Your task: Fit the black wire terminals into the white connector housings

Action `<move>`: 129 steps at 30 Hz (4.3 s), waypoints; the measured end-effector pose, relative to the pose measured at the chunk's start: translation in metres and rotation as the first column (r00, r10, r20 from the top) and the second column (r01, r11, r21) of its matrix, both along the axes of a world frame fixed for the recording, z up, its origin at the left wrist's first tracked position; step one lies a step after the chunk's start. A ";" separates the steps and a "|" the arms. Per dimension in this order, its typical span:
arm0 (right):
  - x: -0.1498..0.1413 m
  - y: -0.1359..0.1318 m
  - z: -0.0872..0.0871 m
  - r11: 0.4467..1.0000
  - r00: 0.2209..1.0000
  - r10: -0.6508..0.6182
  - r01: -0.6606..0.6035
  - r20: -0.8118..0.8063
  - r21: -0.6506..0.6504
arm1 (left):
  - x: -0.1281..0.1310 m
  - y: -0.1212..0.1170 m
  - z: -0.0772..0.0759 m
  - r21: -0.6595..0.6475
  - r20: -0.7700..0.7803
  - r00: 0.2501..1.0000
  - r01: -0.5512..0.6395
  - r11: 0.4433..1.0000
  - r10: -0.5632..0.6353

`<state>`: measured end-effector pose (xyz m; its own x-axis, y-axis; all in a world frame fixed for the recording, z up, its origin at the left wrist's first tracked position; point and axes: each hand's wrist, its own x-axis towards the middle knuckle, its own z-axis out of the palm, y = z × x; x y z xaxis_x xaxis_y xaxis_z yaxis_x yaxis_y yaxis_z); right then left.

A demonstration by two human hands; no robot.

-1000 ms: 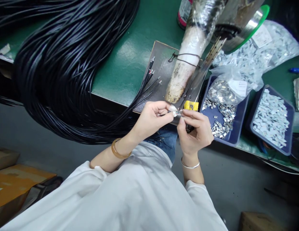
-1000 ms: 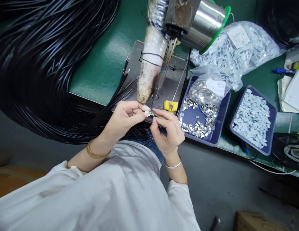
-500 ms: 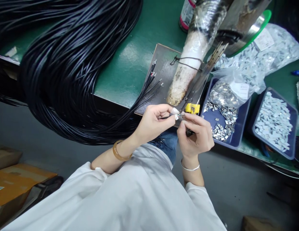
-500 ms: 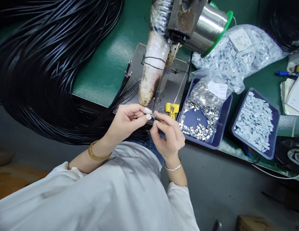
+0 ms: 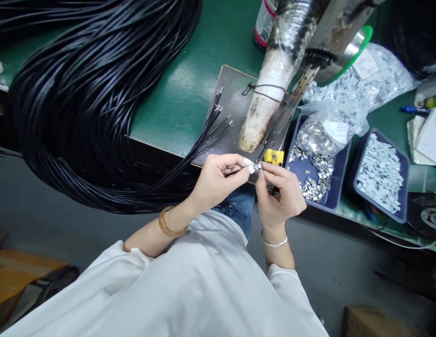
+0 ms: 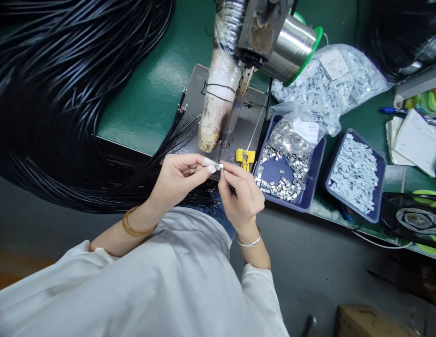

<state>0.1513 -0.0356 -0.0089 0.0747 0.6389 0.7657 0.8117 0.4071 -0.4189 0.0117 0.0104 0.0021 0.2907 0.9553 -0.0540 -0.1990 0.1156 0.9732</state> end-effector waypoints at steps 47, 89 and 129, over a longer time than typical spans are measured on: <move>0.001 -0.012 0.004 0.990 0.960 0.126 -0.139 -0.251 -0.035 | -0.016 -0.012 0.003 -0.132 0.139 0.963 0.247 0.960 -0.229; 0.000 0.002 -0.002 0.994 0.979 0.015 -0.038 -0.204 -0.107 | 0.005 -0.006 -0.012 0.343 -0.187 0.973 -0.068 0.937 0.139; 0.006 -0.018 0.018 1.000 0.843 -0.007 0.019 -0.537 0.018 | 0.001 -0.007 -0.006 -0.039 0.015 0.999 0.031 0.999 -0.030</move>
